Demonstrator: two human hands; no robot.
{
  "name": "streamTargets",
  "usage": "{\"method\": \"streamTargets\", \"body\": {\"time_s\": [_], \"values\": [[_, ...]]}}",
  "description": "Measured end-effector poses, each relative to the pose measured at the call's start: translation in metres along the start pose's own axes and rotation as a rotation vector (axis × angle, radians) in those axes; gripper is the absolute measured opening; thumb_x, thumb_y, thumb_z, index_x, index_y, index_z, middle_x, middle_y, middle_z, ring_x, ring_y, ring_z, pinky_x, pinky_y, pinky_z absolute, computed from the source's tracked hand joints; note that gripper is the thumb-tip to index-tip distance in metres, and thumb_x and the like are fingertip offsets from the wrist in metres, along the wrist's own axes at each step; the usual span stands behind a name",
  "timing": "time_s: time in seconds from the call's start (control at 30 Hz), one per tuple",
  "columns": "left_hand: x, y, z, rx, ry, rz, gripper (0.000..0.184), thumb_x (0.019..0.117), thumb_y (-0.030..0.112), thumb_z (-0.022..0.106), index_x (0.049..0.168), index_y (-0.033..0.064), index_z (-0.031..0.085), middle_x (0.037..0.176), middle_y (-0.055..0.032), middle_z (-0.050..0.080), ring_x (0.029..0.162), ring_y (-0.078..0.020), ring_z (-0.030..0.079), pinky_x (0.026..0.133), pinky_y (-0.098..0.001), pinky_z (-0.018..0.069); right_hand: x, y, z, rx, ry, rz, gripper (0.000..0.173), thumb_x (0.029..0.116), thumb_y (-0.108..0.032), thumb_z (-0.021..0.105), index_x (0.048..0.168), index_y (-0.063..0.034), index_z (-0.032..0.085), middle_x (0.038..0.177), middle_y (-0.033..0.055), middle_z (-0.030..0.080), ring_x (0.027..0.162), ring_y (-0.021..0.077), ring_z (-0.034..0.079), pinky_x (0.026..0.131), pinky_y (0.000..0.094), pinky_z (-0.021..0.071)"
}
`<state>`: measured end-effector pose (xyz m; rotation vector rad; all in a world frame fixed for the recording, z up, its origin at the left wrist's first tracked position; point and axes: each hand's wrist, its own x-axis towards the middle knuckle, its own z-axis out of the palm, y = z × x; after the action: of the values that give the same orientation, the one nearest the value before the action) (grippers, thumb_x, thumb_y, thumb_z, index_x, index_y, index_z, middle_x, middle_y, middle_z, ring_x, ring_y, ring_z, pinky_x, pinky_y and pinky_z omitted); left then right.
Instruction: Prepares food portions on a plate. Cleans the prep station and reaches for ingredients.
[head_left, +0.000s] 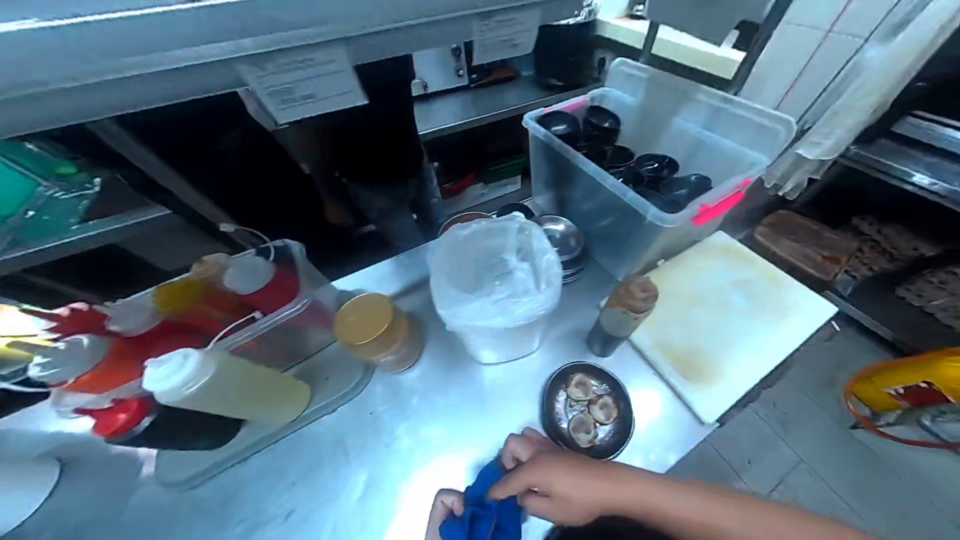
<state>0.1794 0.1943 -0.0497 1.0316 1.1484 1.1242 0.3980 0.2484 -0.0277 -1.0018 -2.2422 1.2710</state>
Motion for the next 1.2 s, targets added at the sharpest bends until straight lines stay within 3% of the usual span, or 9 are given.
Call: {"method": "streamTargets", "body": {"time_s": [0.07,0.17,0.23,0.3,0.4,0.6,0.8,0.9,1.2], "values": [[0.007,-0.002,0.000,0.130,0.159,0.004,0.036,0.0838,-0.006,0.070,0.109,0.0010,0.046,0.092,-0.0030,0.064,0.085,-0.0094,0.066,0.077,-0.0332,0.0607,-0.043,0.016,-0.023,0.033,0.225,0.105,0.035,0.0950,-0.016,0.067,0.129,-0.0230,0.073,0.116,0.0146,0.063,0.113,0.0291,0.058,0.099,0.0493,0.0494],[0.039,-0.010,-0.036,0.476,0.445,0.169,0.052,0.0826,0.005,0.079,0.119,-0.0122,0.046,0.108,-0.0197,0.062,0.102,-0.0199,0.064,0.091,-0.0384,0.0571,-0.097,0.050,-0.066,0.132,0.725,0.433,0.046,0.0924,-0.028,0.072,0.131,-0.0044,0.063,0.119,0.0175,0.063,0.103,0.0231,0.065,0.089,0.0402,0.0568],[0.061,-0.022,-0.057,0.818,0.443,0.193,0.066,0.0779,0.023,0.087,0.121,-0.0143,0.054,0.125,-0.0363,0.057,0.120,-0.0457,0.056,0.103,-0.0584,0.0467,-0.117,0.085,-0.092,0.143,1.038,0.553,0.072,0.0849,-0.036,0.080,0.140,-0.0008,0.050,0.119,0.0181,0.062,0.101,0.0253,0.063,0.083,0.0411,0.0557],[0.076,-0.050,-0.056,1.137,0.411,0.123,0.076,0.0771,0.052,0.082,0.129,0.0006,0.064,0.145,-0.0383,0.046,0.128,-0.0630,0.045,0.100,-0.0771,0.0381,-0.117,0.114,-0.116,0.129,1.138,0.512,0.101,0.0757,-0.038,0.088,0.153,-0.0046,0.033,0.133,0.0188,0.057,0.116,0.0289,0.059,0.092,0.0462,0.0542],[0.084,-0.092,-0.031,1.408,0.626,0.145,0.060,0.0836,0.061,0.054,0.122,0.0196,0.072,0.151,-0.0236,0.050,0.127,-0.0568,0.050,0.087,-0.0754,0.0398,-0.088,0.143,-0.137,0.052,1.070,0.351,0.119,0.0702,-0.033,0.091,0.161,-0.0097,0.017,0.152,0.0182,0.045,0.133,0.0264,0.053,0.104,0.0462,0.0516],[0.089,-0.100,-0.030,1.413,0.696,0.142,0.050,0.0850,0.051,0.049,0.119,0.0225,0.073,0.150,-0.0168,0.053,0.129,-0.0501,0.051,0.087,-0.0706,0.0406,-0.053,0.151,-0.163,0.001,1.006,0.249,0.101,0.0738,-0.035,0.087,0.153,-0.0105,0.031,0.133,0.0132,0.061,0.117,0.0179,0.064,0.098,0.0422,0.0560],[0.088,-0.099,-0.029,1.388,0.692,0.122,0.052,0.0852,0.051,0.050,0.120,0.0208,0.073,0.150,-0.0180,0.052,0.128,-0.0494,0.051,0.088,-0.0697,0.0404,-0.104,0.070,-0.194,-0.309,0.201,0.484,0.105,0.0731,-0.049,0.084,0.160,-0.0364,0.027,0.120,0.0051,0.069,0.102,0.0188,0.070,0.086,0.0504,0.0596],[0.088,-0.097,-0.029,1.381,0.686,0.119,0.051,0.0858,0.051,0.050,0.120,0.0214,0.072,0.151,-0.0171,0.052,0.129,-0.0490,0.051,0.088,-0.0693,0.0405,-0.116,0.059,-0.189,-0.567,-0.138,0.598,0.099,0.0797,-0.051,0.077,0.162,-0.0400,0.023,0.116,0.0124,0.068,0.099,0.0314,0.068,0.081,0.0578,0.0558],[0.089,-0.101,-0.031,1.384,0.697,0.136,0.050,0.0861,0.051,0.049,0.119,0.0221,0.073,0.150,-0.0156,0.052,0.127,-0.0464,0.052,0.087,-0.0672,0.0408,-0.108,0.063,-0.169,-0.819,-0.340,0.786,0.098,0.0801,-0.043,0.077,0.162,-0.0424,0.022,0.119,0.0234,0.064,0.103,0.0445,0.065,0.078,0.0628,0.0527]]}}
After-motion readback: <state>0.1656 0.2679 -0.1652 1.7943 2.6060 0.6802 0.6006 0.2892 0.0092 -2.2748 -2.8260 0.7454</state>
